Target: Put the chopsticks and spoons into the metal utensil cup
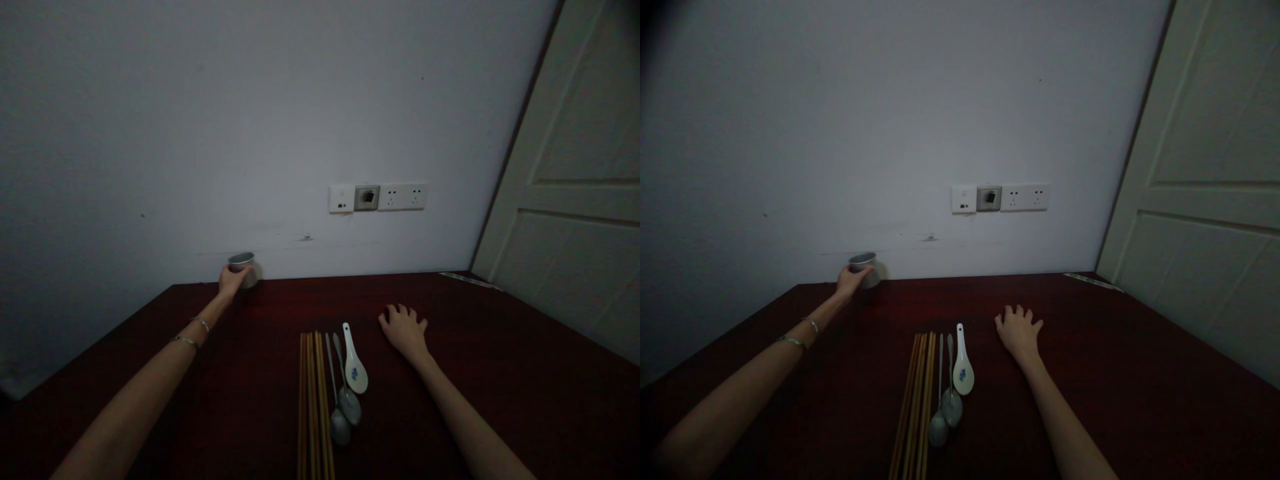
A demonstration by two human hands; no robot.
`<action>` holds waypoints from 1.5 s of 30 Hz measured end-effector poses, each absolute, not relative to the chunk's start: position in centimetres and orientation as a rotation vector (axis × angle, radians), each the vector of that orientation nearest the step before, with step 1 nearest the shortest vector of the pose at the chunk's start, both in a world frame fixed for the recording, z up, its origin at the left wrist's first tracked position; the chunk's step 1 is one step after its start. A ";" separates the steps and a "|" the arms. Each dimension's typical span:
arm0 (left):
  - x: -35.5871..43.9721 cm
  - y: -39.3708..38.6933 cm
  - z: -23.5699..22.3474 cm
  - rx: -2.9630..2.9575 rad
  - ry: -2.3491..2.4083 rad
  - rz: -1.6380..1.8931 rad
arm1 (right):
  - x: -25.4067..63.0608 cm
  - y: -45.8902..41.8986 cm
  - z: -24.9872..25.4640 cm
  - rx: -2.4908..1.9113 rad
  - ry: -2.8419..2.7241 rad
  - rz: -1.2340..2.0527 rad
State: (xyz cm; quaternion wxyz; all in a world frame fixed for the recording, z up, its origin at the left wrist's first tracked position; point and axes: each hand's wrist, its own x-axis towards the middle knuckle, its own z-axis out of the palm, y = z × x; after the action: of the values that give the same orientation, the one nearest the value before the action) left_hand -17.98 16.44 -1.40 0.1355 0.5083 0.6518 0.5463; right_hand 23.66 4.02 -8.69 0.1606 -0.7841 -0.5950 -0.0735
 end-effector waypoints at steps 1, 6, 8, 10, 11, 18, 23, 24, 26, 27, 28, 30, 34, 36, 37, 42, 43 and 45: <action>-16.9 16.3 -1.5 1.477 1.855 1.593 | 23.6 4.0 -8.7 -2.238 -1.699 -0.213; -10.5 14.4 -2.8 1.483 1.464 1.617 | 23.5 3.8 -8.3 -2.254 -1.711 -0.173; -8.0 13.1 -3.2 1.495 1.335 1.574 | 23.5 3.8 -8.2 -2.276 -1.718 -0.154; -5.9 11.6 -3.6 1.508 1.260 1.520 | 23.5 3.8 -8.1 -2.286 -1.722 -0.151; -5.0 11.0 -3.8 1.523 1.228 1.496 | 23.5 3.8 -8.1 -2.283 -1.722 -0.156; -2.5 9.0 -4.9 1.612 1.086 1.435 | 23.6 3.9 -8.5 -2.237 -1.697 -0.192; -2.2 8.7 -5.4 1.578 1.087 1.410 | 23.6 3.9 -8.4 -2.237 -1.704 -0.185; -2.2 8.7 -5.5 1.575 1.084 1.406 | 23.6 3.9 -8.4 -2.242 -1.703 -0.180; -2.0 8.6 -5.7 1.580 1.073 1.398 | 23.6 3.9 -8.4 -2.250 -1.703 -0.175; -2.0 8.5 -5.7 1.585 1.068 1.394 | 23.6 3.9 -8.5 -2.254 -1.705 -0.172; -1.9 8.5 -5.7 1.590 1.067 1.389 | 23.6 4.0 -8.5 -2.259 -1.706 -0.170; -1.7 8.4 -5.7 1.597 1.071 1.381 | 23.6 4.0 -8.6 -2.265 -1.704 -0.171; -1.3 8.5 -5.8 1.618 1.085 1.364 | 23.7 4.1 -8.6 -2.255 -1.696 -0.173; -1.3 8.5 -5.9 1.632 1.082 1.358 | 23.7 4.1 -8.7 -2.250 -1.703 -0.160; -1.3 8.6 -6.0 1.641 1.078 1.357 | 23.7 4.1 -8.7 -2.249 -1.704 -0.158; -1.4 8.6 -6.3 1.681 1.032 1.337 | 23.8 4.2 -8.8 -2.245 -1.693 -0.181; -1.4 8.6 -6.3 1.685 1.019 1.333 | 23.7 4.2 -8.8 -2.247 -1.692 -0.182; -1.4 8.5 -6.4 1.683 1.002 1.327 | 23.7 4.2 -8.8 -2.248 -1.693 -0.178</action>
State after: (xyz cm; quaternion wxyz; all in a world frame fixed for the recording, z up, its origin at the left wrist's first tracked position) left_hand -1.44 8.52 -6.43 0.3785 0.6585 0.3920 0.5191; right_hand 23.73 4.16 -8.83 0.1602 -0.7870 -0.5925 -0.0622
